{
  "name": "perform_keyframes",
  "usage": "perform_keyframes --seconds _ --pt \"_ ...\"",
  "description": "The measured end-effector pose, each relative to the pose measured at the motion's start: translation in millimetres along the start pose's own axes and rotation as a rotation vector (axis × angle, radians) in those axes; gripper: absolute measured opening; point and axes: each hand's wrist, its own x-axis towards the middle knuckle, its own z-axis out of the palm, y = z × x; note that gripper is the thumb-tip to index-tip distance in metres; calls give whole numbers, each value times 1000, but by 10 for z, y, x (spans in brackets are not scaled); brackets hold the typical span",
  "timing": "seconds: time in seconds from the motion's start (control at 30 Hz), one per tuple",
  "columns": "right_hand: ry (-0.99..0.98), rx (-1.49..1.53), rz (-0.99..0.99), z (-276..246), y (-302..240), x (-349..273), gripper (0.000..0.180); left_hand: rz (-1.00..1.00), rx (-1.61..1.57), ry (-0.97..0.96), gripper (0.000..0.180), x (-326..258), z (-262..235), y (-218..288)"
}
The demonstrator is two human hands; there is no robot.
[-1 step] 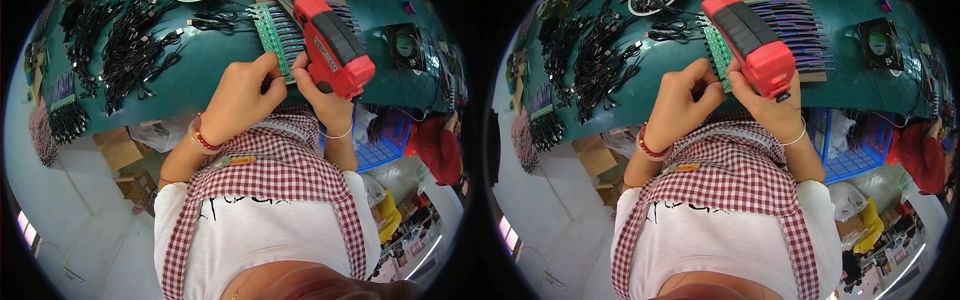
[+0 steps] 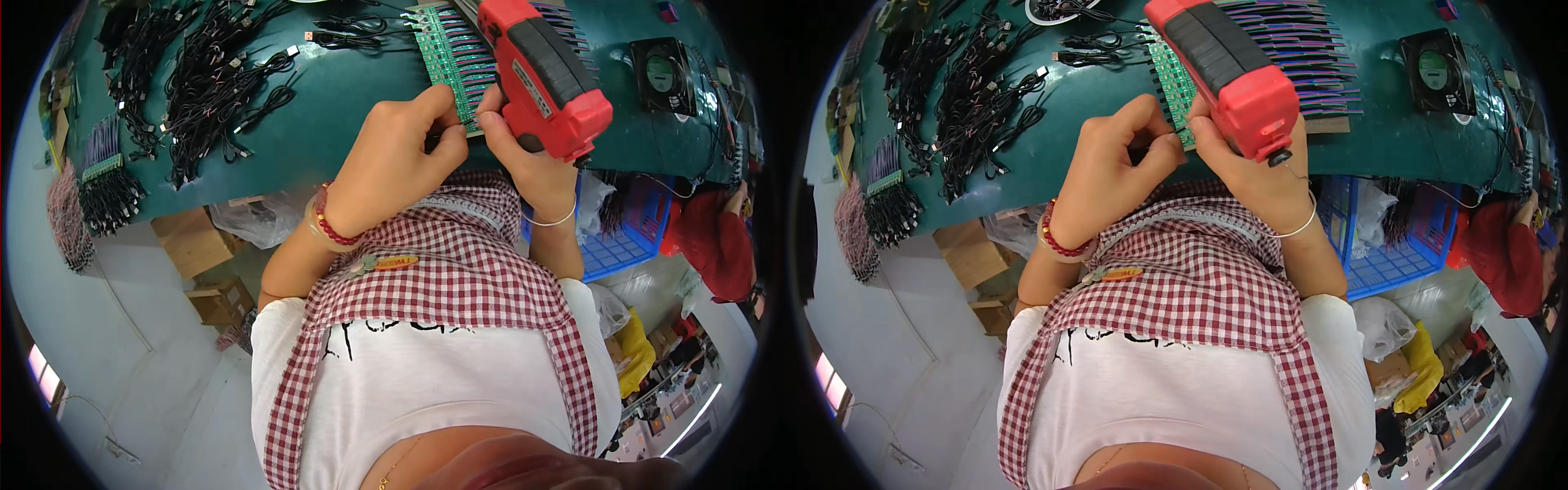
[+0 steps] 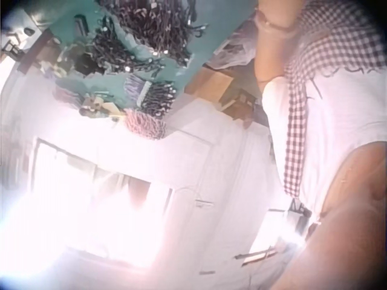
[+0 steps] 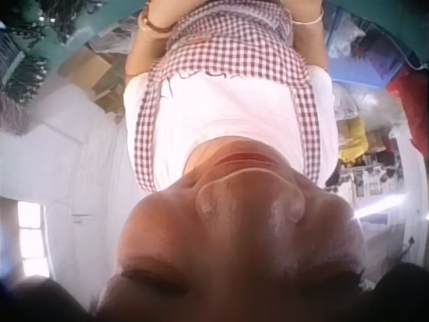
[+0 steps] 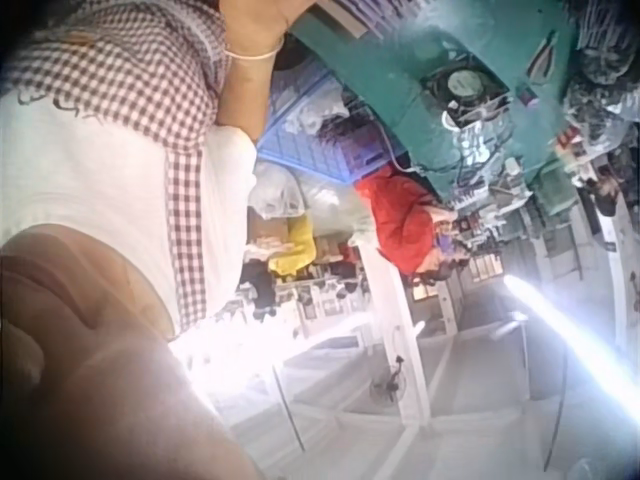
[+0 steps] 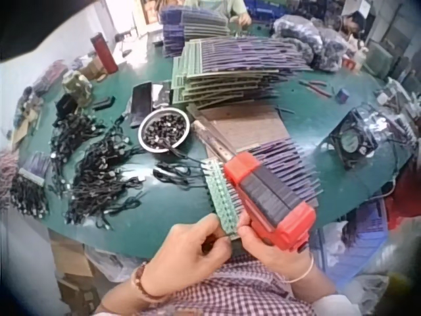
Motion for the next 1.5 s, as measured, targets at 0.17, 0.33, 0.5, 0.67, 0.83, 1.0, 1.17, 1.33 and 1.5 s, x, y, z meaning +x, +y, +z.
perform_keyframes --seconds 0.17,0.33,0.5,0.67,0.83,1.0,1.17,1.33,1.5 --pt "70 135 43 45 -16 -32 18 -166 -284 -123 6 43 -32 26" --pt "126 363 126 76 1 -22 37 -67 -474 -56 7 7 68 33" --pt "171 391 132 77 -21 -8 36 -189 -492 -17 9 39 40 46" --pt "99 190 89 23 -33 -20 18 -158 -432 -38 6 32 68 -7" --pt "127 104 27 77 18 -44 14 12 -338 42 9 36 87 -107" --pt "207 251 108 62 -25 -25 25 58 -265 152 7 69 80 -79" --pt "208 335 94 100 20 -63 45 162 -184 244 9 92 123 -58" --pt "199 415 120 73 32 -24 48 218 -82 247 12 132 153 -12" --pt "28 340 224 -24 -24 36 43 216 -112 199 11 159 45 -27"
